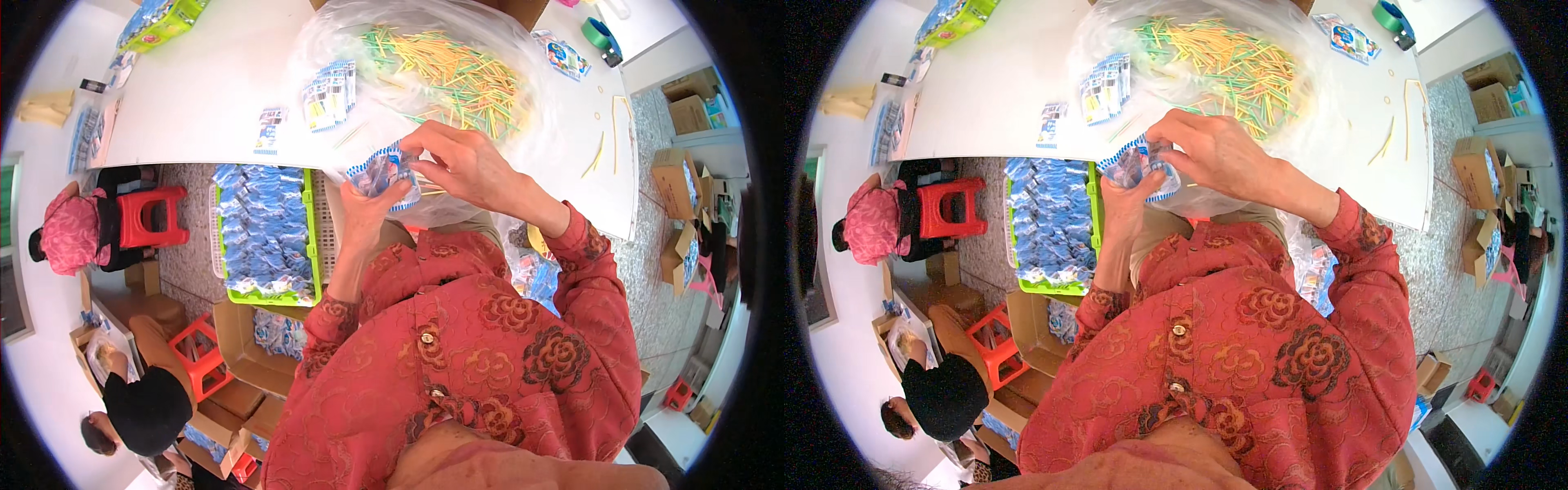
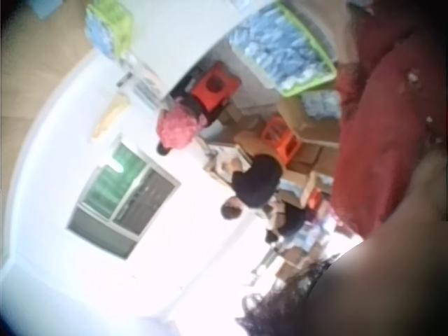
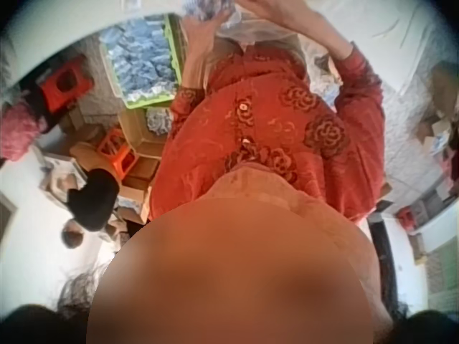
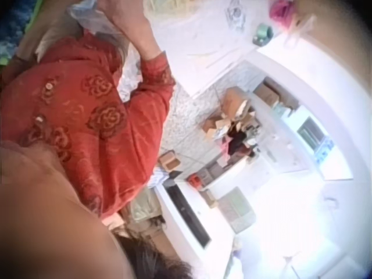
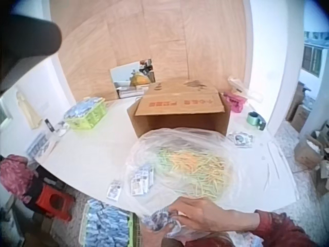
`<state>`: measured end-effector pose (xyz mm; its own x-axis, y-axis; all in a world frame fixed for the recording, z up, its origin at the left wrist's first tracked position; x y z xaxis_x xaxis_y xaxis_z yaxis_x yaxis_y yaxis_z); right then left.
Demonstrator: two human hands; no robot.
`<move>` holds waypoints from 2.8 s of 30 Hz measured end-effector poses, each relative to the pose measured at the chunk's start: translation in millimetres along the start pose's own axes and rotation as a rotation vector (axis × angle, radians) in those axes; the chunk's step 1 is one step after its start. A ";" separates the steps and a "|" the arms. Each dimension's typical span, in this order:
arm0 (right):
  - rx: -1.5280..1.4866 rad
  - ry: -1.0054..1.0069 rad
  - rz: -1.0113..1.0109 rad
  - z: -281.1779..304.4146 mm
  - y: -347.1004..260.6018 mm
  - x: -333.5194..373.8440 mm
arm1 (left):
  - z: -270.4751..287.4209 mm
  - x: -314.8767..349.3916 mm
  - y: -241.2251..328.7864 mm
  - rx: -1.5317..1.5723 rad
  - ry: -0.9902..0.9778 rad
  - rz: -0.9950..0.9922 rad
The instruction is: Packing small plastic components into individual plastic bags and placing them into a box.
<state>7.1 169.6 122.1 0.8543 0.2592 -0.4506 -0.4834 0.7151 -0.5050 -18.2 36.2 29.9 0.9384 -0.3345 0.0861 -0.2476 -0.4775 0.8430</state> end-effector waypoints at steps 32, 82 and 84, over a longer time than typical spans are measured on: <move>0.233 0.081 0.209 3.3 -15.6 4.0 | 3.0 2.2 -3.7 -0.077 -0.049 0.039; -0.554 0.044 -0.514 0.5 165.4 -35.9 | 8.3 -46.5 -18.9 -0.016 0.069 0.077; -0.522 0.049 -0.570 -7.0 197.8 -36.6 | 13.1 -52.3 -19.2 -0.014 0.075 0.097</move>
<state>-121.2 297.0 33.5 0.9945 -0.0950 -0.0433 -0.0098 0.3278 -0.9447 -65.7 52.3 2.3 0.9260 -0.3162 0.2065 -0.3349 -0.4347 0.8360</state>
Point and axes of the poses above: each hand's wrist, its own x-axis away from the middle knuckle, its own z-axis out of the back of the hand, y = z × x, the point moved 6 cm from there along -x, towards the middle knuckle, and after that the axes turned 9 degrees about x, right-handed, at the moved point
